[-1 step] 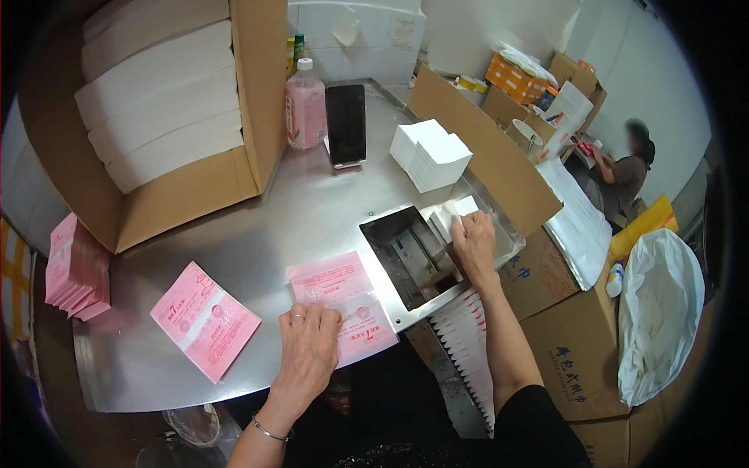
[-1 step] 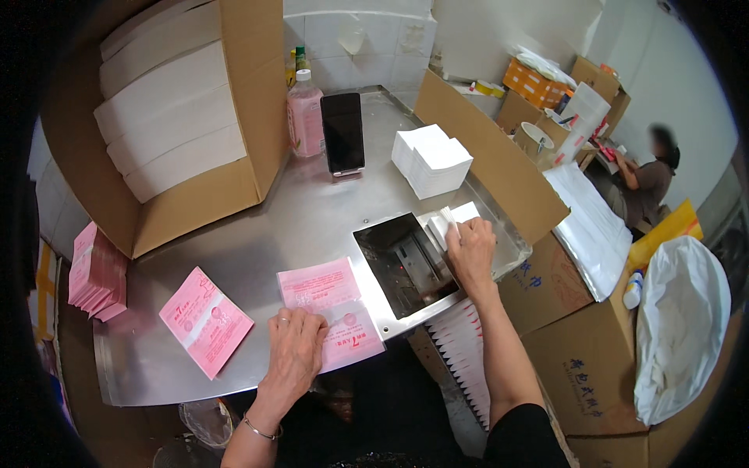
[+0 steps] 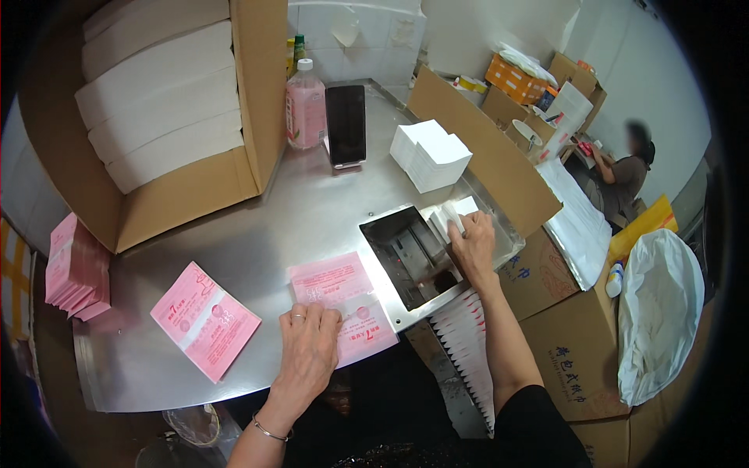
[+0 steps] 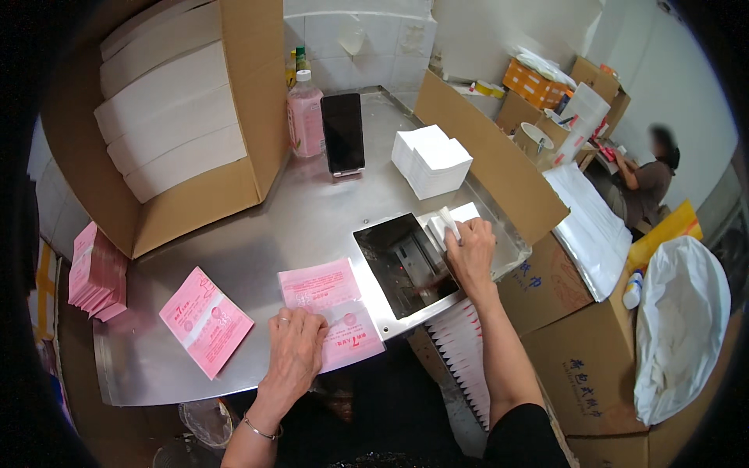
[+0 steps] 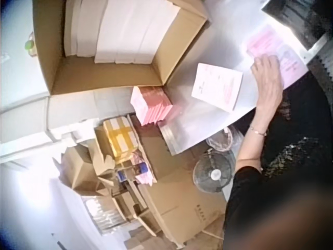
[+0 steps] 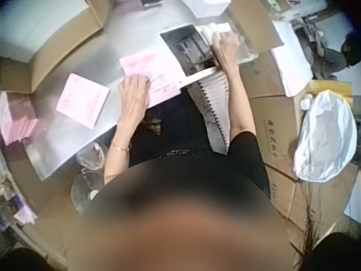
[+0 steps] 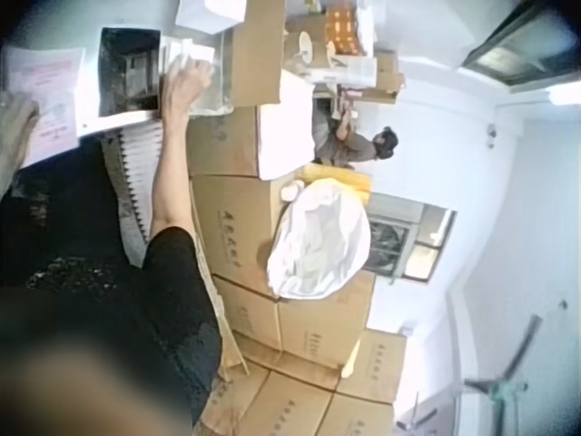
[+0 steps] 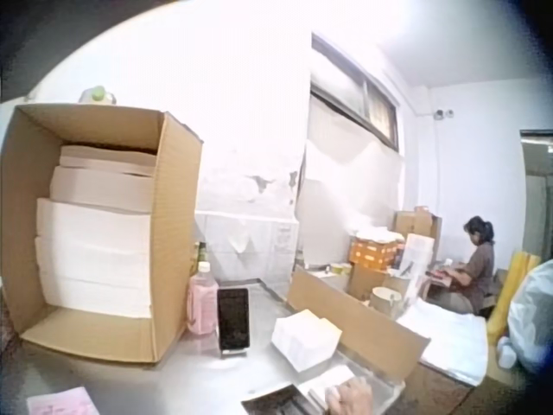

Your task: Packing facial masks and white boxes into containers and preparing them for shipment.

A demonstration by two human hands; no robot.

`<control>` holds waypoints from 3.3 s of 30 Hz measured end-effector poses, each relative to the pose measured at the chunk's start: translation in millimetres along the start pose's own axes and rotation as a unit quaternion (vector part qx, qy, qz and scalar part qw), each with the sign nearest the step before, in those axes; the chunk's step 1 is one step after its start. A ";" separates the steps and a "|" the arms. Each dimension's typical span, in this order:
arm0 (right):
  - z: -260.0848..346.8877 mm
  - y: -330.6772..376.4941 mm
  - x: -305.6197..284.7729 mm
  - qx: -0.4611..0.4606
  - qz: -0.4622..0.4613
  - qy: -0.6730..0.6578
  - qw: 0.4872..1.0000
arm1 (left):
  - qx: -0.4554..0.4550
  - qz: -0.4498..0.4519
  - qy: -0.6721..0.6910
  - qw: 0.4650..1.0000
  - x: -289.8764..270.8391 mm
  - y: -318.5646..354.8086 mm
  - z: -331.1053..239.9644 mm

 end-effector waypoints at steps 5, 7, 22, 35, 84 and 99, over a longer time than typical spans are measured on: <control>47.8 11.9 0.0 -0.123 -0.025 -0.073 0.989 | 0.051 0.010 0.037 0.998 6.5 1.3 1.8; 122.9 54.3 16.4 -0.267 0.012 -0.146 0.952 | 0.055 0.010 0.036 0.998 0.5 7.1 2.5; 108.0 27.8 12.9 -0.138 0.083 -0.057 0.985 | -0.042 -0.010 -0.151 0.988 -2.1 -4.7 -0.3; 11.1 4.9 2.7 -0.007 0.040 0.043 0.998 | 0.013 -0.022 -0.163 0.986 -4.7 -23.4 -5.8; -2.6 18.7 9.4 -0.075 0.065 0.196 0.976 | -0.387 -0.098 0.739 0.543 -7.1 56.6 56.7; -1.1 18.9 9.8 -0.071 0.051 0.184 0.979 | -0.330 -0.059 0.870 0.361 -11.0 62.1 70.7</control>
Point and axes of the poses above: each hand's wrist, its own y-axis away from the middle knuckle, its own x-axis out of the palm, z = x × y, the point moved 4 cm from there along -y, towards the middle knuckle, and after that the axes turned 12 degrees about -y, right-handed, at the moved point
